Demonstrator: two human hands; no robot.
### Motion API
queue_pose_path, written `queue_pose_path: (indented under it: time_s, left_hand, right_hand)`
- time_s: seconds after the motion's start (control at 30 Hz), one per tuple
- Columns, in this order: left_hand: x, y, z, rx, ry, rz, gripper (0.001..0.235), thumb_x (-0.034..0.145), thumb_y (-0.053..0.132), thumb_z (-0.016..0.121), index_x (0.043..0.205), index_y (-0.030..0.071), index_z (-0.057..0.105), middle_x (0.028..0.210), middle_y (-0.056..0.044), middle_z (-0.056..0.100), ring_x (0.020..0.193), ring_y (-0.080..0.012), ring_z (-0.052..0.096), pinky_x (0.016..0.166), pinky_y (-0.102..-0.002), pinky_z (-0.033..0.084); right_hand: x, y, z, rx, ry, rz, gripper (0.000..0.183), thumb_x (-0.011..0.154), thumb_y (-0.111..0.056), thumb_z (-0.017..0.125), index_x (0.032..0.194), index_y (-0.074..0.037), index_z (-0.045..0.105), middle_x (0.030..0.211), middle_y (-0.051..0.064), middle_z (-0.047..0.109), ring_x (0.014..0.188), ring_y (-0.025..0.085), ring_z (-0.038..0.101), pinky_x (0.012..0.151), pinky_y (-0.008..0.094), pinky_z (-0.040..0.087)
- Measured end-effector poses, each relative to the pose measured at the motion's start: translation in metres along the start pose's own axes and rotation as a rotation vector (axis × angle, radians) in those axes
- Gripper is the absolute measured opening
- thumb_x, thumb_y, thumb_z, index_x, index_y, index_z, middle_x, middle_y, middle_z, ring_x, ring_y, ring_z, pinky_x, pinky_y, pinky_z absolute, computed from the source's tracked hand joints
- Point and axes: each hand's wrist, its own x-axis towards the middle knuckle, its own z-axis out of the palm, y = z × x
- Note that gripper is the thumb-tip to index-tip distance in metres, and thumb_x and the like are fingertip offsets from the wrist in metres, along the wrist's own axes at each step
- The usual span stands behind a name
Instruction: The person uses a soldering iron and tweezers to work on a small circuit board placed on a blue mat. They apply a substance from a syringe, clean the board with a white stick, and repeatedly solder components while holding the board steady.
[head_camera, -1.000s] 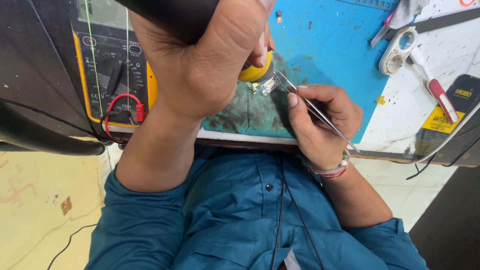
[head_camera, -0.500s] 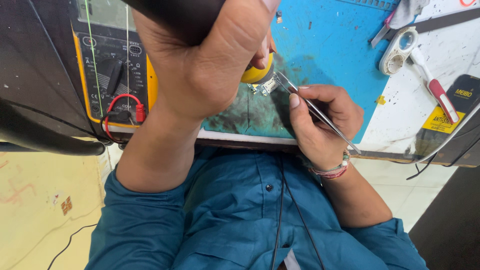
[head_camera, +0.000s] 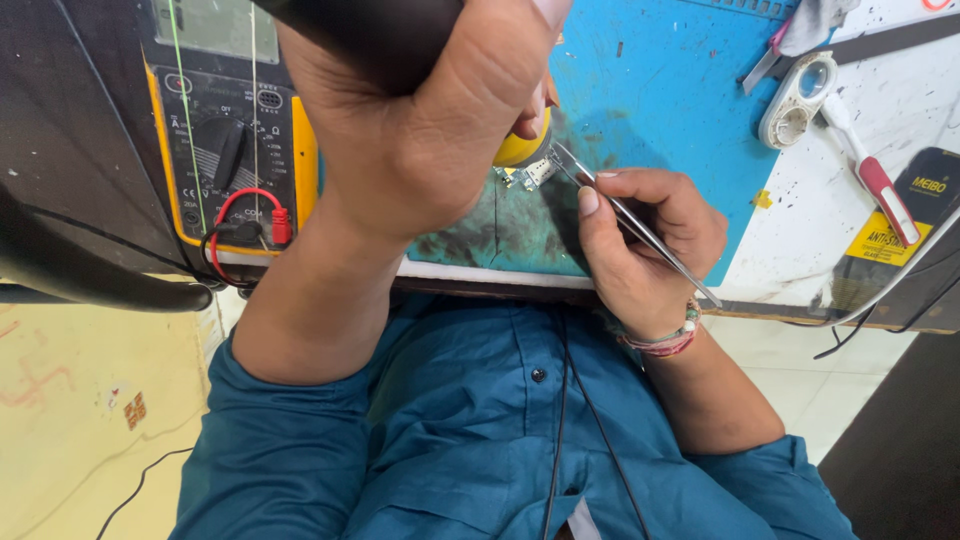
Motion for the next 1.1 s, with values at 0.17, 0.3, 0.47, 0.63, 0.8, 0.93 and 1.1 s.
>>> queue_pose_path:
  time_s: [0.17, 0.3, 0.47, 0.63, 0.8, 0.93, 1.1]
  left_hand:
    - [-0.001, -0.0005, 0.0002, -0.088, 0.008, -0.007, 0.008, 0.119, -0.002, 0.069, 0.111, -0.001, 0.071, 0.093, -0.011, 0.07, 0.072, -0.0164, 0.07, 0.065, -0.028, 0.058]
    - [-0.0013, -0.0015, -0.0007, 0.037, -0.002, 0.025, 0.004, 0.117, -0.001, 0.07, 0.113, -0.001, 0.072, 0.087, -0.008, 0.07, 0.071, -0.0139, 0.071, 0.063, -0.025, 0.057]
    - [-0.0011, -0.001, -0.0006, 0.033, -0.009, 0.027, 0.005, 0.118, -0.002, 0.07, 0.113, -0.002, 0.072, 0.088, -0.009, 0.071, 0.071, -0.0144, 0.072, 0.064, -0.025, 0.057]
    - [-0.0005, -0.0009, -0.0006, 0.035, -0.008, 0.042, 0.006, 0.116, -0.002, 0.069, 0.111, -0.002, 0.072, 0.087, -0.008, 0.07, 0.07, -0.0142, 0.071, 0.062, -0.025, 0.057]
    - [-0.0004, -0.0007, -0.0015, -0.043, -0.008, 0.033, 0.009, 0.118, -0.002, 0.068, 0.109, -0.003, 0.069, 0.094, -0.011, 0.07, 0.072, -0.0152, 0.07, 0.065, -0.027, 0.058]
    - [0.0003, -0.0006, -0.0026, -0.002, -0.02, 0.048, 0.009, 0.117, -0.003, 0.067, 0.109, -0.004, 0.07, 0.091, -0.009, 0.07, 0.072, -0.0139, 0.07, 0.065, -0.026, 0.058]
    - [0.0013, -0.0008, -0.0034, 0.012, -0.031, 0.051, 0.01, 0.117, -0.003, 0.066, 0.108, -0.004, 0.07, 0.09, -0.009, 0.07, 0.071, -0.0139, 0.07, 0.064, -0.026, 0.058]
  right_hand:
    - [-0.0001, -0.0006, -0.0004, -0.004, -0.002, 0.006, 0.013, 0.103, -0.002, 0.079, 0.11, -0.001, 0.067, 0.093, 0.007, 0.076, 0.071, 0.005, 0.063, 0.065, 0.019, 0.049]
    - [0.0002, -0.0015, -0.0002, -0.009, -0.007, 0.024, 0.014, 0.102, -0.002, 0.079, 0.109, -0.001, 0.067, 0.091, 0.006, 0.075, 0.07, 0.005, 0.063, 0.064, 0.019, 0.049]
    - [0.0008, -0.0012, 0.0, -0.009, -0.009, 0.013, 0.014, 0.102, -0.003, 0.08, 0.109, -0.001, 0.068, 0.091, 0.006, 0.074, 0.07, 0.005, 0.062, 0.064, 0.019, 0.048]
    - [0.0012, -0.0012, 0.0002, -0.009, -0.014, 0.011, 0.014, 0.102, -0.003, 0.08, 0.109, -0.001, 0.068, 0.091, 0.005, 0.074, 0.069, 0.005, 0.061, 0.063, 0.019, 0.048]
    - [0.0015, -0.0015, 0.0015, 0.0, -0.01, 0.006, 0.014, 0.102, -0.003, 0.08, 0.109, -0.001, 0.068, 0.093, 0.006, 0.075, 0.071, 0.005, 0.063, 0.064, 0.019, 0.049]
    - [0.002, -0.0014, 0.0014, -0.011, -0.013, 0.004, 0.014, 0.102, -0.003, 0.08, 0.109, 0.0, 0.068, 0.092, 0.006, 0.075, 0.071, 0.005, 0.064, 0.064, 0.019, 0.049]
    - [0.0018, -0.0012, 0.0011, 0.01, -0.018, 0.01, 0.015, 0.102, -0.003, 0.08, 0.109, 0.0, 0.068, 0.093, 0.006, 0.075, 0.072, 0.005, 0.063, 0.066, 0.019, 0.05]
